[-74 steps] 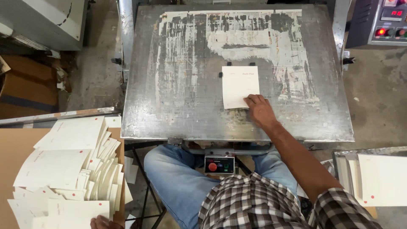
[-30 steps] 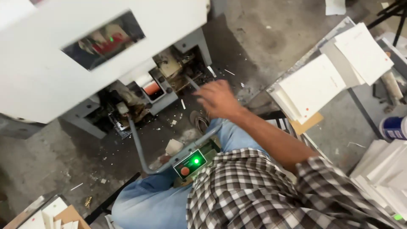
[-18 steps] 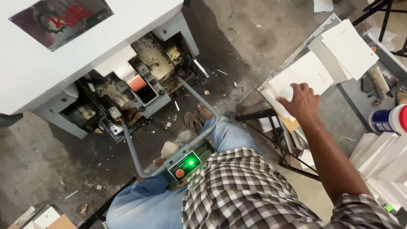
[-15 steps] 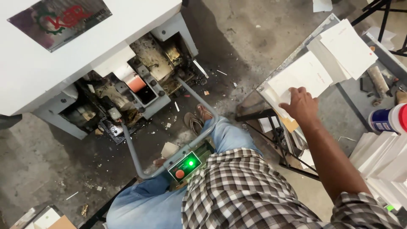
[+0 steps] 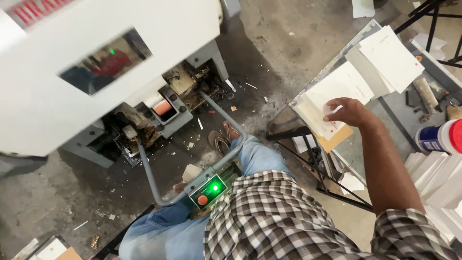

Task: Operating a manual-feed stamping or printing machine by placing and removing sheets of paper for each cycle.

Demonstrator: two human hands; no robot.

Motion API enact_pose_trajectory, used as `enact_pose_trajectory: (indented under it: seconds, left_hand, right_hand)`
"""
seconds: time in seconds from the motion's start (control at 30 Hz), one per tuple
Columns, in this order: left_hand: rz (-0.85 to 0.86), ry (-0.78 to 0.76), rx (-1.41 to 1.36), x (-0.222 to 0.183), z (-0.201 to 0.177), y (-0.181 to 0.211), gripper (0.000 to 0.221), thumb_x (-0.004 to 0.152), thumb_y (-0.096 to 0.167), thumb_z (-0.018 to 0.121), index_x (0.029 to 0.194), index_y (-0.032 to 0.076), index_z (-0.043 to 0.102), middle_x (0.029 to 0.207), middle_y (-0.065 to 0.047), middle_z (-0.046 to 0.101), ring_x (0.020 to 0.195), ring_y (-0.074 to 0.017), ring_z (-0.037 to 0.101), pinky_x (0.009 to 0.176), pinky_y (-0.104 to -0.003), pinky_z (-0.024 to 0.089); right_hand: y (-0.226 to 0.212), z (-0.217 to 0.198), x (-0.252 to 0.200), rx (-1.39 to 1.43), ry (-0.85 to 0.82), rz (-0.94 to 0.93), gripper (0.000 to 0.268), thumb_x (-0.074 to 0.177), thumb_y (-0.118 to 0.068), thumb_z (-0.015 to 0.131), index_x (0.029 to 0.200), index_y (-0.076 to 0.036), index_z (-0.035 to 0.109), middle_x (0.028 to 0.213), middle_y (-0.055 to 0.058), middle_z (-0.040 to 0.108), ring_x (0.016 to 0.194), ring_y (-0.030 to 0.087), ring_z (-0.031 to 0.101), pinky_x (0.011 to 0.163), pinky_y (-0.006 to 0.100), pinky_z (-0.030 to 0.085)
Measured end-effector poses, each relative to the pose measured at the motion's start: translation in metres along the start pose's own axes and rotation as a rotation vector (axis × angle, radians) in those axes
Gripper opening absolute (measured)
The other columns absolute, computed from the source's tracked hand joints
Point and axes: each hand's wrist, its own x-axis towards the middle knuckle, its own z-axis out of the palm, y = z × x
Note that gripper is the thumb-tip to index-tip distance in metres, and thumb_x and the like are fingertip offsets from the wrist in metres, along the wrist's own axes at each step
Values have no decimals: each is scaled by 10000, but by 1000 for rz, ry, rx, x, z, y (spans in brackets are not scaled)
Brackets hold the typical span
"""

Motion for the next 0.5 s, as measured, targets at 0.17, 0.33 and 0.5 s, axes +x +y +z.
enact_pose_trajectory:
  seconds: [0.17,0.33,0.5]
  left_hand:
    - [-25,-3,-12,101,10,108,349,1007,122,690,1302,-50,619,1311,-263,621,1261,-419,593,1118,-475,469]
    - [190,-182,-156,212,46,205,289,854,73,754,1131,24,687,1222,-150,701,1161,-367,626,994,-492,460]
    - [100,-329,-137,224,173,210,395,847,215,772,1214,97,686,1331,-105,612,1287,-349,517,1069,-543,375]
  right_hand:
    - [5,-2,-8,10,-8,33,681,698,-352,928,1299,-109,717,1174,87,742,1080,276,687,929,397,535]
    - [5,27,-5,-219,156,-24,577,804,-309,778,1345,-123,698,1145,166,766,1061,369,718,939,477,552]
    - [-7,67,-16,-322,450,-144,461,820,-129,655,1272,-56,715,1162,293,682,1000,482,677,929,534,548]
